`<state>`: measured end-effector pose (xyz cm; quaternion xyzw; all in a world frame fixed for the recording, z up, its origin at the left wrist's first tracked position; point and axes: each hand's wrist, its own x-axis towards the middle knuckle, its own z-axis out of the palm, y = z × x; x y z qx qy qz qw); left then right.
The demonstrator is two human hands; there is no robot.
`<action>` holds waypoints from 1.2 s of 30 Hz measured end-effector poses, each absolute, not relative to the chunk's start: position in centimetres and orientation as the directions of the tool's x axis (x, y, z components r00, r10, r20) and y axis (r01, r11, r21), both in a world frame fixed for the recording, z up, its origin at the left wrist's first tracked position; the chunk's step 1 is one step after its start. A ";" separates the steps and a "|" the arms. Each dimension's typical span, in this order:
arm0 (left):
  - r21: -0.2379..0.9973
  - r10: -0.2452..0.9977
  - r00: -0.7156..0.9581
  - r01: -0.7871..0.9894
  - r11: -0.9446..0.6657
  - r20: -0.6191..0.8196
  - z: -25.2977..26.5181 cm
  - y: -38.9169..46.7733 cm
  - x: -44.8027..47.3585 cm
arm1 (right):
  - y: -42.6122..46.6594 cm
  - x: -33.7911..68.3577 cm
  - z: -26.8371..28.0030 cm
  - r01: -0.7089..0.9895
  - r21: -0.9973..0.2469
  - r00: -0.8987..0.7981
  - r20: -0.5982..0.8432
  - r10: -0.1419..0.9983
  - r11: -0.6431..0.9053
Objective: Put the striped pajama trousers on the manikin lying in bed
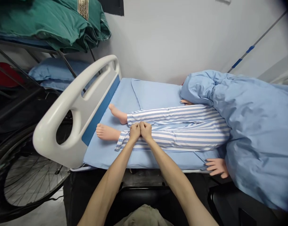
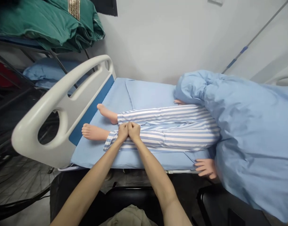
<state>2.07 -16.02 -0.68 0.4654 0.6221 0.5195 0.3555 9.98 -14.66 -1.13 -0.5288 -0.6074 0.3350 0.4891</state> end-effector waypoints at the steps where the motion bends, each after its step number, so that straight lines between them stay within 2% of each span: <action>1: 0.969 0.952 -0.301 0.244 0.027 0.049 -0.7 -16.1 2.0 | -14.6 10.6 -0.6 0.313 -0.923 0.031 0.244 0.969 0.223; 5: 0.944 0.950 -0.298 0.330 0.013 0.091 -0.8 -16.3 2.1 | -14.7 14.7 0.8 0.339 -0.908 0.004 0.264 0.964 0.247; 12: 0.955 0.946 -0.319 0.296 0.034 0.065 -0.7 -15.5 2.7 | -15.2 16.9 -0.5 0.509 -0.840 -0.012 0.210 0.978 0.187; 16: 0.990 0.869 -0.492 0.139 0.010 0.061 0.8 -14.2 6.2 | -14.5 16.7 -0.4 0.382 -0.912 0.079 0.195 0.978 0.151; 19: 0.996 0.864 -0.503 0.083 0.013 0.031 1.3 -13.9 9.3 | -14.1 17.3 -0.2 0.239 -0.962 0.134 0.167 0.977 0.132; 23: 0.971 0.898 -0.437 0.233 0.060 0.050 0.6 -14.4 10.7 | -13.9 17.8 0.0 0.117 -0.987 0.139 0.125 0.982 0.109; 27: 0.927 0.910 -0.402 0.370 0.063 0.099 0.2 -14.6 10.4 | -13.7 18.7 0.8 0.090 -0.989 0.153 0.128 0.980 0.115; 32: 0.886 0.938 -0.329 0.460 0.055 0.113 0.1 -14.7 10.7 | -12.9 23.8 1.8 0.178 -0.965 0.214 0.229 0.950 0.193; 36: 0.882 0.949 -0.292 0.469 0.037 0.115 0.0 -14.9 10.7 | -12.7 28.0 0.7 0.300 -0.947 0.347 0.219 0.912 0.114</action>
